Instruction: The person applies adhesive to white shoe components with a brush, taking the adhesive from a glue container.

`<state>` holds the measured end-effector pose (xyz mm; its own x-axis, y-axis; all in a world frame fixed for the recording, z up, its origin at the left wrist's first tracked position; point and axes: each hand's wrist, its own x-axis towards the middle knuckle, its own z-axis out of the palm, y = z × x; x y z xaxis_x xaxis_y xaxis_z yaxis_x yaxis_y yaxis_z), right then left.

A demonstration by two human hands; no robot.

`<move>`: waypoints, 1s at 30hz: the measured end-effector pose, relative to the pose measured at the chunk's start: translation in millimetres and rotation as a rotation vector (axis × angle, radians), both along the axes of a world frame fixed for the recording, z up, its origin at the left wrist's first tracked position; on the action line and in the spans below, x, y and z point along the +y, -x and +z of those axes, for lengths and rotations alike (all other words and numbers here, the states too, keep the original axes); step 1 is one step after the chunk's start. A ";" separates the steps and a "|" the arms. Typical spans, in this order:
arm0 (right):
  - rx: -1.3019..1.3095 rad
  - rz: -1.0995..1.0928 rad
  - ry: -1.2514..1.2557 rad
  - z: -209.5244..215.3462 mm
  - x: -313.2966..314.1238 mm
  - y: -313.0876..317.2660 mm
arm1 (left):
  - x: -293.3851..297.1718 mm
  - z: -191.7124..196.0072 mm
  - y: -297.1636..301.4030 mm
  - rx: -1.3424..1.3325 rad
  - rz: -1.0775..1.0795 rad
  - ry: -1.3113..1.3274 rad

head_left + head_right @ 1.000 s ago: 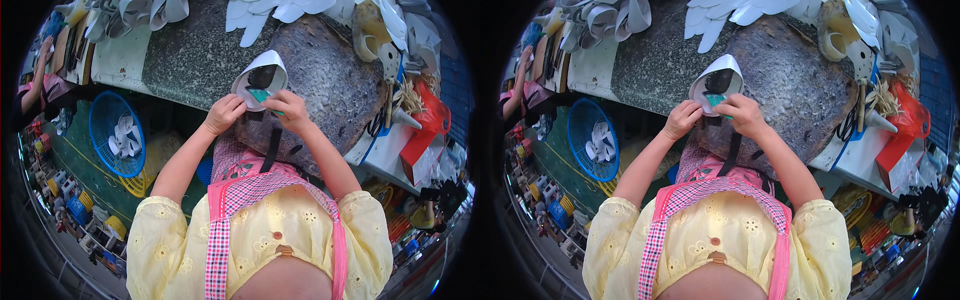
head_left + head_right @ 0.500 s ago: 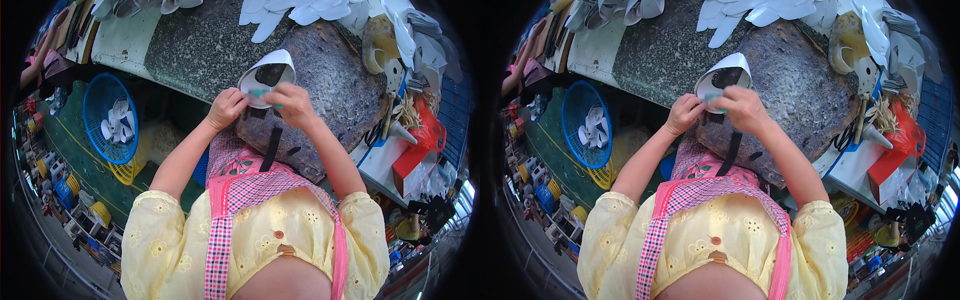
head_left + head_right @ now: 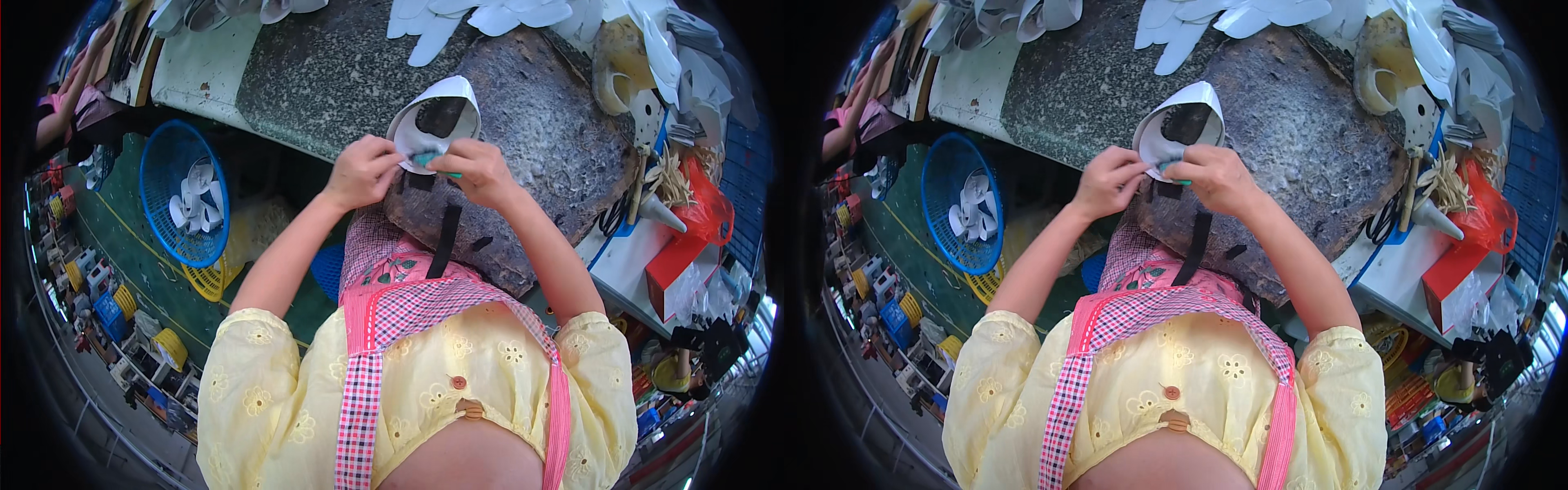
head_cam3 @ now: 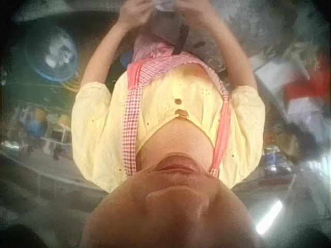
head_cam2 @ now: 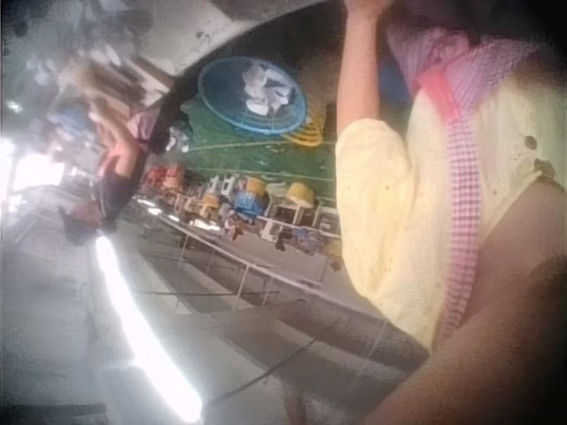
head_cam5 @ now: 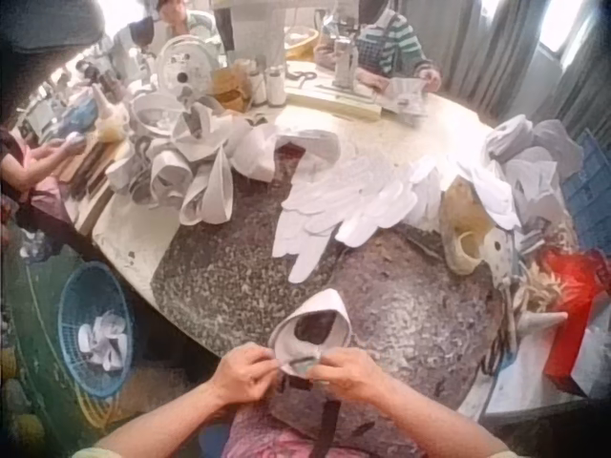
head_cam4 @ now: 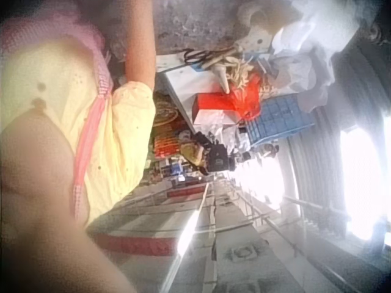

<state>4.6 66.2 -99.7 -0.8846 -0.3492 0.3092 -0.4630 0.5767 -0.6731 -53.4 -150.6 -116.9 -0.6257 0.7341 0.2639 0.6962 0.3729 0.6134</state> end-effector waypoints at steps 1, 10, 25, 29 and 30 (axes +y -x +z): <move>-0.020 0.009 0.009 -1.7 1.3 -5.7 | -2.1 10.7 5.9 -0.095 0.031 -0.051; -0.075 -0.291 0.319 17.8 7.7 -9.9 | 88.7 22.4 75.4 -0.018 -0.032 0.183; 0.172 -0.583 0.261 9.3 9.3 -22.6 | 127.8 28.9 101.2 0.224 -0.341 0.318; 0.170 -0.618 0.304 17.3 12.1 -30.1 | 128.8 36.1 104.1 0.414 -0.632 0.275; 0.173 -0.617 0.322 21.9 13.9 -31.4 | 129.2 37.1 103.8 0.501 -0.691 0.292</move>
<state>36.1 80.1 -77.8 -0.8205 0.3312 0.4660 -0.2314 0.5530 -0.8004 -157.2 -21.4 -79.9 0.1179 0.9843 0.1315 0.9831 -0.1343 0.1240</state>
